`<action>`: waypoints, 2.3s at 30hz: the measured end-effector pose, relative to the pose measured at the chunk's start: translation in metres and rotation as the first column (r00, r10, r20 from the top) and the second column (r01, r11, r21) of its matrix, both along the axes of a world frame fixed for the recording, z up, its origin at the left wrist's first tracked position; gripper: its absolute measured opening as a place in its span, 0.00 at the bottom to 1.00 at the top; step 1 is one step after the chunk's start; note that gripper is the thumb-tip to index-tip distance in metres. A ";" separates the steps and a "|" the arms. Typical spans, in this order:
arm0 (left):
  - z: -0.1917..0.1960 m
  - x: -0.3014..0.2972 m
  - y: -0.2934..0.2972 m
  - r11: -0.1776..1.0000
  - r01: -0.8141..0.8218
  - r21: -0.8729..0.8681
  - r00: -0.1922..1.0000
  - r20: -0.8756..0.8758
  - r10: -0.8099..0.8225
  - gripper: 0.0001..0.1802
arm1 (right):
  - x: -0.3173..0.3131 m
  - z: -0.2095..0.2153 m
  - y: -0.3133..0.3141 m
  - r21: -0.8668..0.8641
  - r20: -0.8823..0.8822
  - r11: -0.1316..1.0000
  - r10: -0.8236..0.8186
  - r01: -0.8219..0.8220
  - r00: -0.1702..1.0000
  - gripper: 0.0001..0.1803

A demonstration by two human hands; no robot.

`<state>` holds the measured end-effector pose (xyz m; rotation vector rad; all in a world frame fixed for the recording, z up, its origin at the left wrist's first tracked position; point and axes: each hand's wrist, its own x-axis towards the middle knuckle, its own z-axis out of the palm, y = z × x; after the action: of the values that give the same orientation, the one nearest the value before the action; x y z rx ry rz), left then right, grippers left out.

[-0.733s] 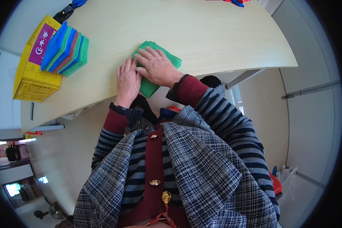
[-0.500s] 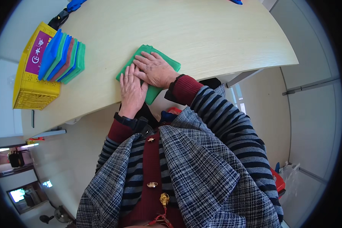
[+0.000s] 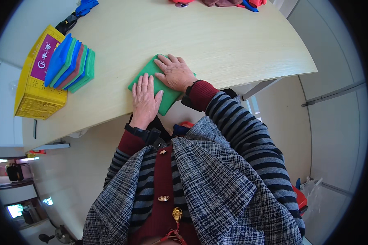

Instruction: Folding green and maroon fabric cloths into neat squares on a workbench.

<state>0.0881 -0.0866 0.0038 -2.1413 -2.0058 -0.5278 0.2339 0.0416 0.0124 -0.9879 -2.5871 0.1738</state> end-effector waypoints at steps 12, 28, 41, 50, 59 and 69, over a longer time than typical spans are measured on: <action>-0.004 -0.015 -0.012 0.989 -0.146 -0.026 0.989 -0.015 0.145 0.37 | 0.030 0.003 -0.076 0.002 -0.321 0.999 0.042 -0.044 0.946 0.17; -0.008 -0.006 -0.007 0.989 -0.146 0.016 0.988 -0.050 0.146 0.36 | 0.020 -0.004 -0.077 -0.024 -0.386 0.999 -0.039 0.032 0.922 0.20; 0.037 0.008 -0.033 0.984 -0.148 -0.101 0.988 0.019 0.150 0.32 | 0.008 0.035 -0.023 -0.206 -0.103 0.977 0.036 -0.056 0.994 0.27; 0.058 0.007 0.000 0.953 -0.126 -0.277 0.984 0.086 0.156 0.25 | 0.003 0.000 -0.043 0.007 -0.076 0.997 -0.076 0.077 0.994 0.34; 0.004 -0.017 0.047 0.997 0.070 -0.019 0.993 0.099 -0.068 0.34 | 0.001 -0.005 -0.044 0.030 -0.114 0.998 -0.054 0.058 0.992 0.36; 0.031 -0.009 0.032 0.996 0.062 -0.065 0.991 0.122 -0.053 0.37 | 0.009 0.023 -0.056 0.035 -0.175 0.996 -0.079 0.086 0.981 0.36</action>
<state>0.0794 -0.0548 0.0349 -2.2646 -2.0574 -0.6196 0.2430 -0.0142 0.0354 -1.0153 -2.3781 0.1746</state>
